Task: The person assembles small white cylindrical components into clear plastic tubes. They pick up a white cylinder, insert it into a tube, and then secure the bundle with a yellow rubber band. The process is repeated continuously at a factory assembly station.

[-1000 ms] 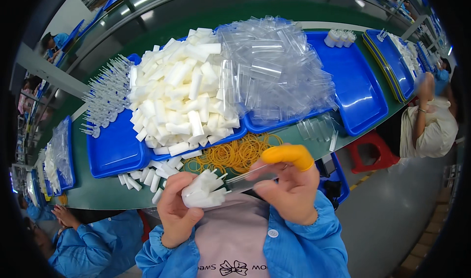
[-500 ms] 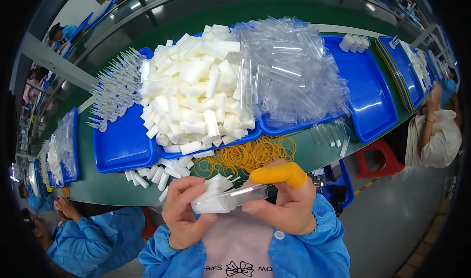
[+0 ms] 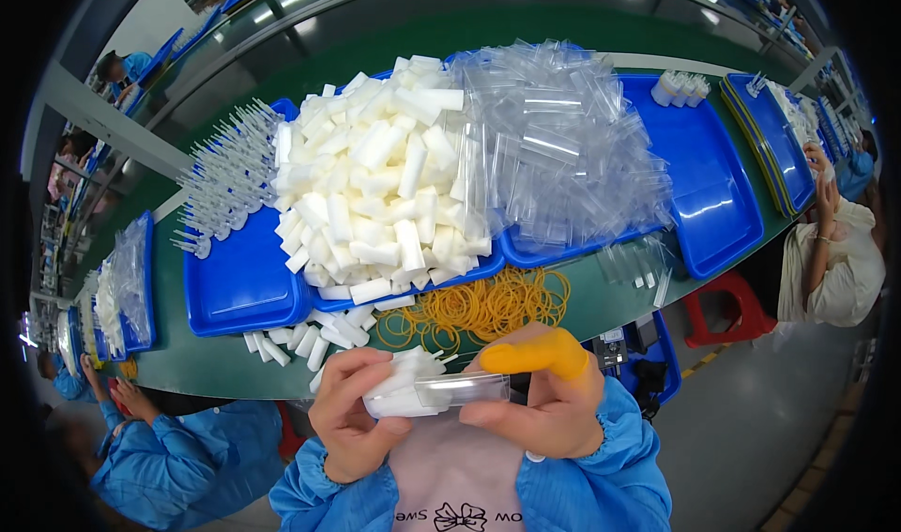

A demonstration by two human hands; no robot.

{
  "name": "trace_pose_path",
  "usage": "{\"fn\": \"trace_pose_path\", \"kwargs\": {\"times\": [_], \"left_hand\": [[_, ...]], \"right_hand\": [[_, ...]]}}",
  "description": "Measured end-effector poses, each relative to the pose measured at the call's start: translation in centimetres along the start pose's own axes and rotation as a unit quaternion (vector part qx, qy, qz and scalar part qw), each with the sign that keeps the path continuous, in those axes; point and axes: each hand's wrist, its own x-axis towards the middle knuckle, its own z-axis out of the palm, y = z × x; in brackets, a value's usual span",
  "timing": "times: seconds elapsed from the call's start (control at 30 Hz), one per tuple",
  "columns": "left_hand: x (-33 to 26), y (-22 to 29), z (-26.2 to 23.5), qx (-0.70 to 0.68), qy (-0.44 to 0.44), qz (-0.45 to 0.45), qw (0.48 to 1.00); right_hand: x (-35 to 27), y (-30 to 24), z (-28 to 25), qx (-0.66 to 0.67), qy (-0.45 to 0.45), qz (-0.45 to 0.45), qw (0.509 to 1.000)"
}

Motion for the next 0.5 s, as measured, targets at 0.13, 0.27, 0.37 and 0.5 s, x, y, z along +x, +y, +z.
{"fn": "trace_pose_path", "kwargs": {"times": [0.13, 0.27, 0.37, 0.5], "left_hand": [[-0.24, 0.19, 0.17, 0.012, 0.014, 0.013, 1.000], [-0.04, 0.27, 0.08, 0.038, 0.008, 0.026, 0.999], [0.05, 0.39, 0.06, 0.029, 0.017, 0.009, 0.999], [-0.27, 0.37, 0.06, 0.011, 0.032, 0.005, 0.999]], "right_hand": [[0.14, -0.39, -0.04, 0.021, 0.000, 0.037, 0.999], [0.21, -0.97, 0.14, -0.148, -0.030, -0.062, 0.987], [0.54, -0.88, 0.29, -0.174, -0.038, -0.110, 0.978], [0.16, -0.29, 0.12, -0.065, -0.025, 0.015, 0.997]]}}
